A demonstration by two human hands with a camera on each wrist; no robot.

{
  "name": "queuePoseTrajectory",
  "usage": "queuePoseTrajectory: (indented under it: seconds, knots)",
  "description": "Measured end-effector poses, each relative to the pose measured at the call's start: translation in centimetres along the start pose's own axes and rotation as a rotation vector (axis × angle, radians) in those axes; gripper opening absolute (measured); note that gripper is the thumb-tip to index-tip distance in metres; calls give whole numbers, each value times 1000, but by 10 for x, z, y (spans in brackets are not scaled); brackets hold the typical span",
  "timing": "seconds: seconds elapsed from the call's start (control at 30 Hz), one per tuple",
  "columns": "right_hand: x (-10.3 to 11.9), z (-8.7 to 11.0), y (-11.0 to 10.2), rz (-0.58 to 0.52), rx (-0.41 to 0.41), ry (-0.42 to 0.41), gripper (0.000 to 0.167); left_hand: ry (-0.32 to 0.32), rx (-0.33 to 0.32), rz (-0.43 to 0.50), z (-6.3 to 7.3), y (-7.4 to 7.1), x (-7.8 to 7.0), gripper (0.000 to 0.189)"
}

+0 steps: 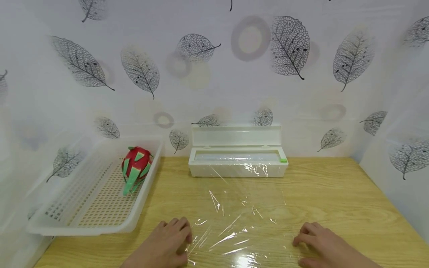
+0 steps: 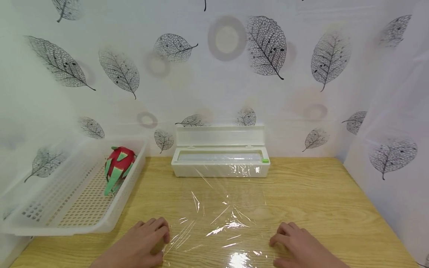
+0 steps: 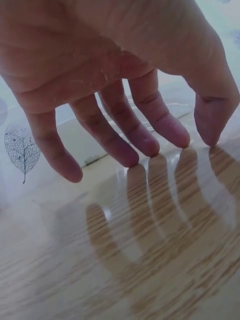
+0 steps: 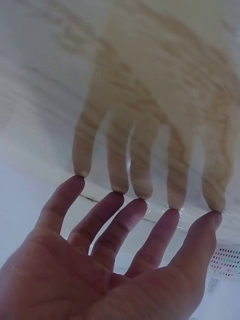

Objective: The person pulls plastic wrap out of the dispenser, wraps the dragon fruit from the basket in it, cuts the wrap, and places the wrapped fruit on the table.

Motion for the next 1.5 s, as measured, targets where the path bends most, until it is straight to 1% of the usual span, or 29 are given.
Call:
queuePoseTrajectory:
  seconds: [0.3, 0.4, 0.47, 0.5, 0.57, 0.63, 0.67, 0.7, 0.77, 0.83, 0.9, 1.0, 1.07, 1.13, 1.27, 1.4, 1.5]
  knots:
    - [-6, 2, 3, -22, 97, 68, 28, -52, 7, -19, 0, -1, 6, 28]
    - [-8, 4, 2, -62, 118, 65, 27, -90, 30, -19, 0, -3, 12, 24]
    - [-9, 6, -1, -88, 117, 76, 25, -117, 33, -30, -3, -5, 17, 21]
    - [-10, 6, -3, -91, 114, 95, 24, -127, 21, -42, -6, -8, 18, 19]
    - [-13, 4, -10, -55, 89, 139, 26, -124, -24, -72, -14, -14, 19, 18]
    - [-16, 1, -18, 45, 47, 201, 32, -95, -80, -96, -25, -20, 17, 21]
    - [-15, -2, -23, 109, 20, 216, 37, -74, -101, -104, -30, -22, 14, 24]
    - [-15, -6, -26, 155, -5, 216, 43, -55, -119, -115, -35, -23, 12, 27]
    - [-12, -15, -32, 239, -61, 185, 54, -15, -124, -126, -45, -21, 7, 31]
    - [-9, -23, -32, 285, -92, 137, 61, 4, -101, -135, -52, -16, 5, 30]
    - [-9, -30, -28, 291, -77, 99, 64, 1, -59, -132, -56, -11, 4, 27]
    - [-14, -34, -20, 281, -21, 91, 61, -33, 8, -107, -57, -3, 7, 22]
    - [-15, -33, -17, 279, -11, 87, 58, -63, 47, -95, -55, 1, 9, 24]
    - [-15, -32, -17, 293, -23, 78, 55, -91, 69, -81, -53, 3, 12, 24]
    - [-13, -29, -19, 333, -59, 55, 53, -119, 89, -57, -50, 3, 14, 23]
    - [-12, -28, -19, 338, -66, 49, 54, -108, 82, -57, -47, 1, 12, 22]
    - [-13, -27, -19, 328, -61, 58, 56, -101, 78, -80, -44, 0, 11, 21]
Point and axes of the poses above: each hand's wrist, its own z-axis away from the middle knuckle, its own y-axis out of the palm, x = y × z, the point moved 9 cm from there along -z, towards the middle knuckle, and after that the axes turned 1 degree about -z, right-handed, at the moved point
